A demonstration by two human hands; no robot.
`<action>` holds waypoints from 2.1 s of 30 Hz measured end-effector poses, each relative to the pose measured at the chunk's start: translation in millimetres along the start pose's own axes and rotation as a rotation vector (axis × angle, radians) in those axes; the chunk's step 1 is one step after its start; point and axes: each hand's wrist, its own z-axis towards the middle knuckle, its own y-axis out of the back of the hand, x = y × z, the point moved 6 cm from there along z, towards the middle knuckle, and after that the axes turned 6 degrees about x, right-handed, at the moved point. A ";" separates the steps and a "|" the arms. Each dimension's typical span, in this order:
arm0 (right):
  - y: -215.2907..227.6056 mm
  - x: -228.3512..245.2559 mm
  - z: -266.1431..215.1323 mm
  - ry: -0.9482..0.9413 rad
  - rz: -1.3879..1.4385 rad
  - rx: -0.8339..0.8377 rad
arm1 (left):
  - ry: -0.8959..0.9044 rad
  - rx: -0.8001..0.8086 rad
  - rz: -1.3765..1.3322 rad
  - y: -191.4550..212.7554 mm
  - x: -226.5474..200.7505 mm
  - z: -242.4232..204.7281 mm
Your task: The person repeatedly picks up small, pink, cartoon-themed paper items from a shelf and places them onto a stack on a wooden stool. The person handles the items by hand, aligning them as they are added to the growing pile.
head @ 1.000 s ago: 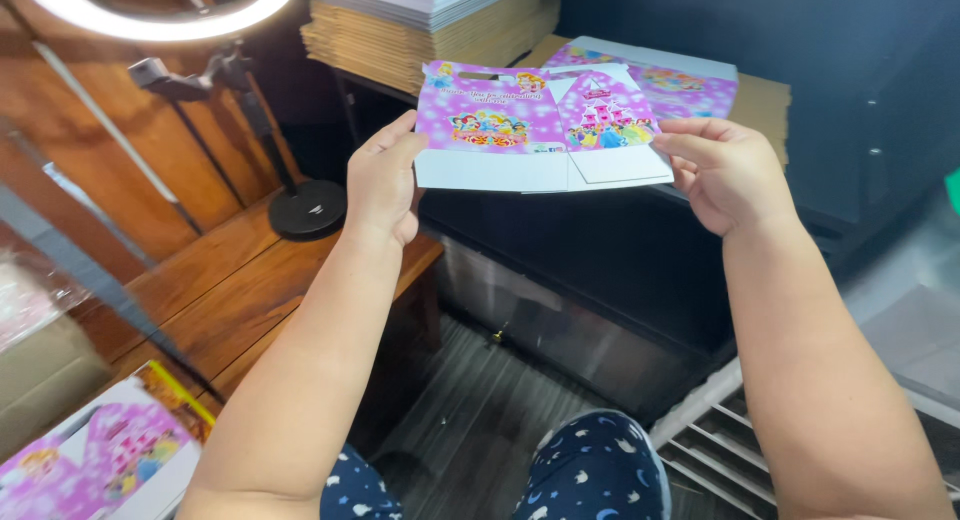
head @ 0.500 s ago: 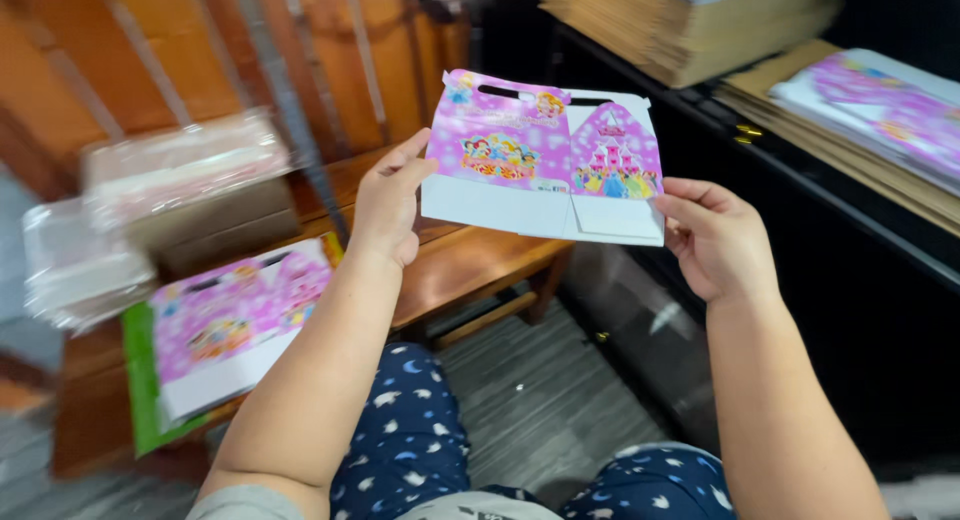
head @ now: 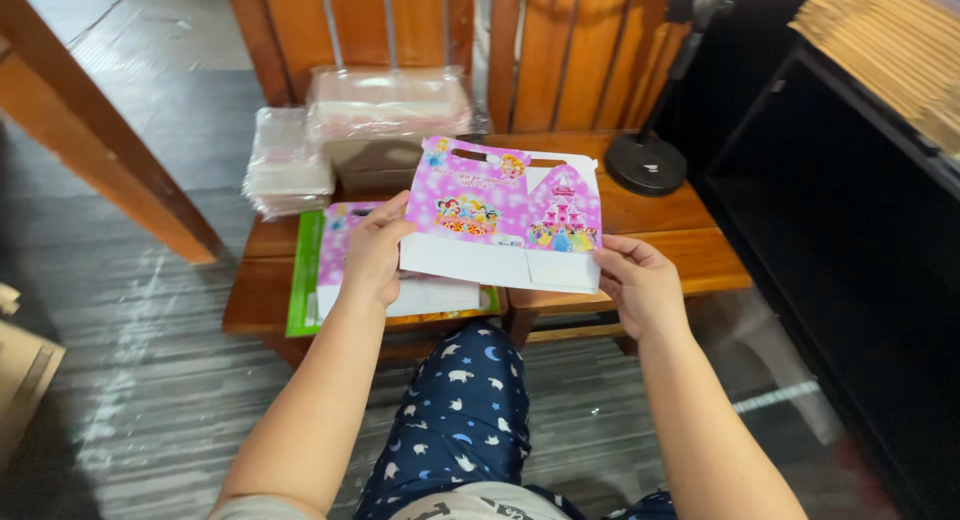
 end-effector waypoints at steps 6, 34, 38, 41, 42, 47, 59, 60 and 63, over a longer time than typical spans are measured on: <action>-61.5 -40.3 6.0 -0.062 -0.020 0.076 | -0.159 -0.119 0.191 87.8 18.7 10.8; -111.1 -188.3 66.7 -0.091 -0.235 0.159 | -0.137 -0.320 0.855 207.3 69.8 53.7; -108.3 -189.6 66.5 -0.079 -0.253 0.161 | -0.115 -0.347 0.850 208.7 71.0 53.4; -107.0 -191.3 68.8 -0.072 -0.269 0.170 | -0.103 -0.358 0.840 202.9 63.9 46.4; -105.7 -192.6 69.4 -0.069 -0.268 0.169 | -0.096 -0.357 0.833 200.0 61.5 42.8; -108.0 -188.5 63.0 -0.069 -0.265 0.161 | -0.058 -0.367 0.802 195.0 53.1 33.2; -109.5 -184.2 57.1 -0.077 -0.244 0.141 | -0.017 -0.367 0.693 193.7 53.1 32.8; -110.4 -182.6 56.2 -0.074 -0.239 0.142 | -0.014 -0.371 0.689 194.4 53.8 34.0; -100.7 -202.6 75.3 -0.069 -0.238 0.136 | -0.018 -0.363 0.701 198.9 61.3 43.2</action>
